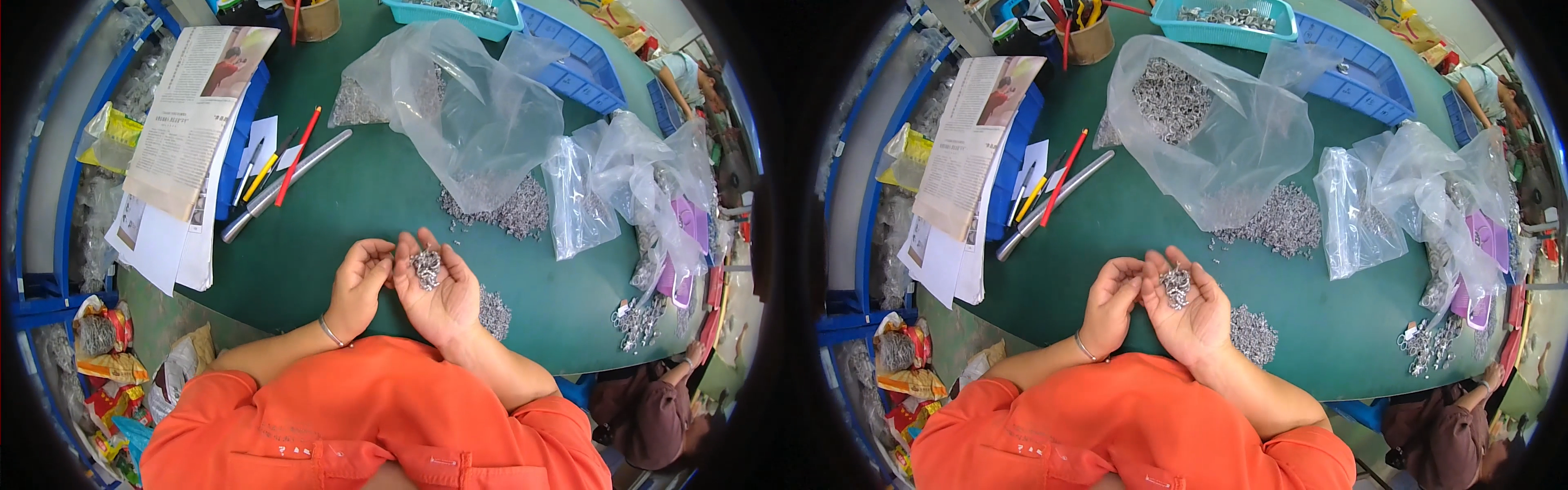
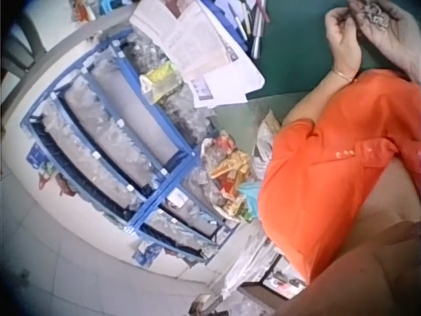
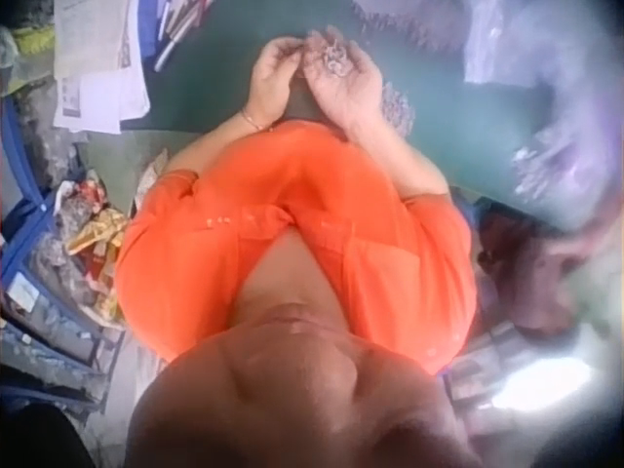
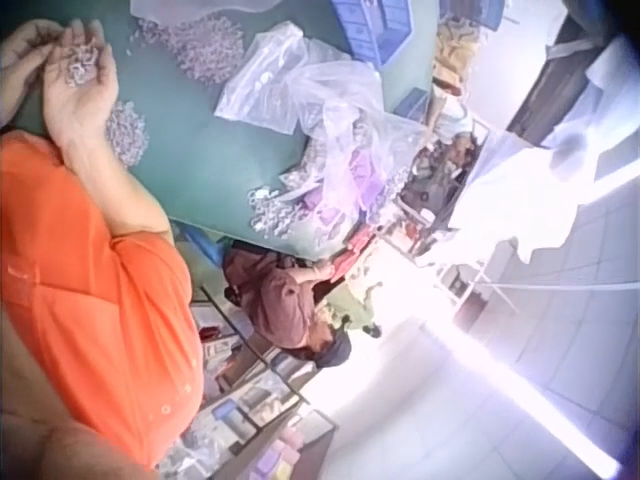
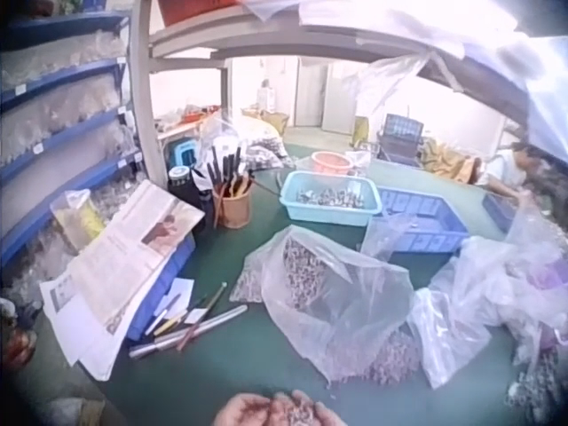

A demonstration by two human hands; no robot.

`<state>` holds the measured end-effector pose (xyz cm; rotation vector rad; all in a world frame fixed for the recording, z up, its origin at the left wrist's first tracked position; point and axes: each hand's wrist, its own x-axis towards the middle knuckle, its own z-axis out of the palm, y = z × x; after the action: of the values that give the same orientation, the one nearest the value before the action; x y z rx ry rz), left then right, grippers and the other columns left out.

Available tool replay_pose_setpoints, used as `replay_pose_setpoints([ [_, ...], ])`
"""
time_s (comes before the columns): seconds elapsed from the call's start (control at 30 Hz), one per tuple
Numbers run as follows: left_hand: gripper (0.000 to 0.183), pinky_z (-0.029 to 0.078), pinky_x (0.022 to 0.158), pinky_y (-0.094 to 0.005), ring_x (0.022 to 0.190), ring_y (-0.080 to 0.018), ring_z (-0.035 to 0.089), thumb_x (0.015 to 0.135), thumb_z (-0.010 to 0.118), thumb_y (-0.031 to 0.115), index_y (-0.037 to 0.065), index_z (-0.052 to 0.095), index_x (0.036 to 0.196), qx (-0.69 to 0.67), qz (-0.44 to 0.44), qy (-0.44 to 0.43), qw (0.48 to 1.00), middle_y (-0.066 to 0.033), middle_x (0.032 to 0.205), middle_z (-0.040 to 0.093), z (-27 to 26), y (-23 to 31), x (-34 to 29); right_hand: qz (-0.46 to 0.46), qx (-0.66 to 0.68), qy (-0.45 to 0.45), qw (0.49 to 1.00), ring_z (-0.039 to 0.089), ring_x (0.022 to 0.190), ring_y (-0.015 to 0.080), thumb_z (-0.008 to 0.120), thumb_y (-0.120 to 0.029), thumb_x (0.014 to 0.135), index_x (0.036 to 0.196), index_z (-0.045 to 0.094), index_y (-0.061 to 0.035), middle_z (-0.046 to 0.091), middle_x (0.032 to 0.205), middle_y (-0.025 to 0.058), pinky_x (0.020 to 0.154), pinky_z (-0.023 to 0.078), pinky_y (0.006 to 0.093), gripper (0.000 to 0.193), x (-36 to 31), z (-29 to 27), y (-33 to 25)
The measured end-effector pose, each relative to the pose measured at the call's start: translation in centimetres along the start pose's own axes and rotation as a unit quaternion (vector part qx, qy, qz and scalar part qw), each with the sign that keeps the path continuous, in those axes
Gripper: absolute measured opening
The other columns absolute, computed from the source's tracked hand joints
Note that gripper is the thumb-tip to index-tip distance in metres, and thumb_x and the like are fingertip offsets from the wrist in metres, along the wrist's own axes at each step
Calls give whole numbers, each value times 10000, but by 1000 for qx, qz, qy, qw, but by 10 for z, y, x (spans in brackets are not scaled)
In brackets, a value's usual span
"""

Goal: The person handles metal ring components, writes on a small paper slip with a pencil, and sorts small metal pieces across the table by hand.

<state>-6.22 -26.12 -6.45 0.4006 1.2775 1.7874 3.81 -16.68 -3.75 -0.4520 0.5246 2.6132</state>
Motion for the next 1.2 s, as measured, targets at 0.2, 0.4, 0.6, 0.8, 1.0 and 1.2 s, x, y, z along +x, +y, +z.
replay_pose_setpoints([
  [0.2,167,450,702,-244,773,-101,529,950,460,41,4,503,1107,22,43,-19,999,-58,948,558,-6,-5,1,-27,-30,-25,999,287,1364,324,356,-269,982,1356,376,-21,331,1453,186,1129,244,459,449,-5,5,0],
  [0.4,150,436,652,-226,717,-91,512,942,488,51,6,511,1083,17,93,-5,996,-47,891,552,-10,4,12,-18,-45,-31,998,254,1386,293,305,-331,1000,1383,361,-28,315,1476,152,1135,228,448,492,-10,5,-1],
  [0.6,114,378,527,-201,611,-56,483,792,685,6,30,593,856,337,169,-155,913,-17,800,521,-21,57,19,-22,-61,-38,997,246,1392,275,298,-360,998,1374,382,-22,316,1480,142,1141,212,440,512,-11,6,-5],
  [0.8,190,481,658,-350,769,-266,570,699,709,79,54,594,849,518,132,-396,747,-86,861,507,-43,68,-7,-10,-52,-43,998,224,1402,267,298,-369,997,1380,376,-21,298,1490,137,1147,195,432,523,-10,6,-5],
  [1.0,125,484,647,-346,749,-264,577,737,675,35,27,551,752,513,176,-344,766,-92,805,534,-47,53,-9,-9,-61,-53,997,195,1412,261,290,-381,997,1392,357,-19,272,1502,134,1152,177,429,540,-10,6,-5],
  [1.2,154,497,672,-318,787,-244,597,723,723,-13,21,632,843,391,286,-167,859,-102,912,606,-7,76,-1,22,-101,-41,994,320,1336,306,307,-370,998,1378,339,11,326,1456,181,1081,301,431,539,-10,3,-5],
])
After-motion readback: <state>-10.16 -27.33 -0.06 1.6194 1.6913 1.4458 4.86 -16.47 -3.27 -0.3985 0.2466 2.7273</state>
